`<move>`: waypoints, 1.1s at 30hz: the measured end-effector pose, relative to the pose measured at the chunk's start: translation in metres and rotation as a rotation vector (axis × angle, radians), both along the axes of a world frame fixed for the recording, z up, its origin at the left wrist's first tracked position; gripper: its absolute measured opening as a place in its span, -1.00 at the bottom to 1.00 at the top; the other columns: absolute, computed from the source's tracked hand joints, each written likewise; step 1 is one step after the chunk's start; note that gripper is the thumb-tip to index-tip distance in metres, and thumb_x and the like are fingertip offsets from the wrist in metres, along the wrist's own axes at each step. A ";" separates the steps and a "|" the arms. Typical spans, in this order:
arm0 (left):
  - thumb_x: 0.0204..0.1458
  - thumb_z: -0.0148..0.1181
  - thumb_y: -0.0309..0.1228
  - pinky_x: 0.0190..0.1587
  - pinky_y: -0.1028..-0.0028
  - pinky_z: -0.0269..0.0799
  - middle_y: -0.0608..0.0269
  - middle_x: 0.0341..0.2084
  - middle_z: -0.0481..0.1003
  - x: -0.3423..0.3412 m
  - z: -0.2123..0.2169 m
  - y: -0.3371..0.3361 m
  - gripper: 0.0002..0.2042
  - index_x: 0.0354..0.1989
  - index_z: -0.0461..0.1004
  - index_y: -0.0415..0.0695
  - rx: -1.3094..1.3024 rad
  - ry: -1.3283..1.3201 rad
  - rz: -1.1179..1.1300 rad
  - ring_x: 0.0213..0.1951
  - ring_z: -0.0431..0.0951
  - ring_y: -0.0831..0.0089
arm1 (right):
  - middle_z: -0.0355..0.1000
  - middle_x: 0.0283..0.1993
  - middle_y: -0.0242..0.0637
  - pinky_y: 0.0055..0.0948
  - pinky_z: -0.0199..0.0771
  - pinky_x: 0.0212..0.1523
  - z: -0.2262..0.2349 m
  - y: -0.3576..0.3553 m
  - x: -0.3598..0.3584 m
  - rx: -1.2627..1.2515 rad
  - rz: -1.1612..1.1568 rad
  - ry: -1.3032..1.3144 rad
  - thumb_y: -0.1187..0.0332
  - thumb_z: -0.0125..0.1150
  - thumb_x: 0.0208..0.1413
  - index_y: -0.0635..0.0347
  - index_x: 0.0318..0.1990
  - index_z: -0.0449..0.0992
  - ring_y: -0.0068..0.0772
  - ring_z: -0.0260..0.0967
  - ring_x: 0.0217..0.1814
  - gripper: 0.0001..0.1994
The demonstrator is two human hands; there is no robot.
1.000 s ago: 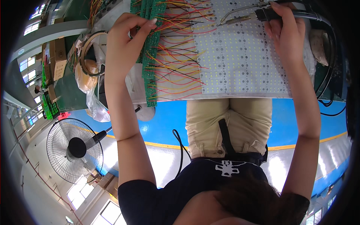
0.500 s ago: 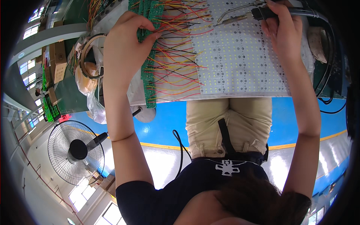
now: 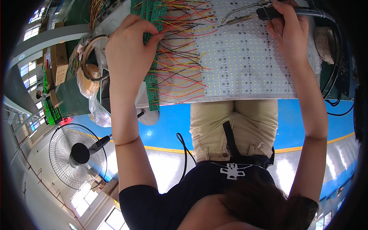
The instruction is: The person aligns wires from circuit boards onto an LED panel by hand and solders them in place using a soldering iron.
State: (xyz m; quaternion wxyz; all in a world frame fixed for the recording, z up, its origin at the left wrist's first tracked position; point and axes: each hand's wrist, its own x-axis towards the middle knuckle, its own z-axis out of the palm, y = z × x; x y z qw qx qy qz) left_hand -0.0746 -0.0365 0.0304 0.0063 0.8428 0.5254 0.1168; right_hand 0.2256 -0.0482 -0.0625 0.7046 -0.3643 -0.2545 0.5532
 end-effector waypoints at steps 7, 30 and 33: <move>-0.06 0.44 -0.41 -0.31 0.19 0.46 0.26 -0.38 0.53 0.002 -0.002 0.000 -0.90 -0.43 0.62 -0.09 0.027 -0.009 -0.040 -0.37 0.60 0.10 | 0.10 -0.75 -0.49 -0.49 0.09 -0.76 0.021 -0.007 -0.003 -0.150 -0.098 -0.181 0.48 0.12 0.20 0.08 -0.42 0.31 -0.58 -0.02 -0.82 -0.84; -0.08 0.43 -0.42 -0.29 0.15 0.47 0.22 -0.34 0.51 0.006 -0.014 0.009 -0.87 -0.39 0.59 -0.10 -0.006 0.016 -0.094 -0.38 0.58 0.09 | 0.11 -0.73 -0.51 -0.50 0.10 -0.73 0.028 -0.010 -0.003 -0.145 -0.058 -0.171 0.48 0.14 0.23 0.09 -0.44 0.32 -0.60 -0.02 -0.80 -0.81; -0.06 0.42 -0.45 -0.32 0.19 0.47 0.22 -0.35 0.51 0.005 -0.011 0.010 -0.87 -0.39 0.56 -0.13 -0.026 -0.056 -0.111 -0.37 0.59 0.11 | 0.11 -0.74 -0.50 -0.50 0.10 -0.73 0.029 -0.009 -0.004 -0.154 -0.067 -0.155 0.48 0.14 0.24 0.08 -0.44 0.32 -0.59 -0.02 -0.80 -0.80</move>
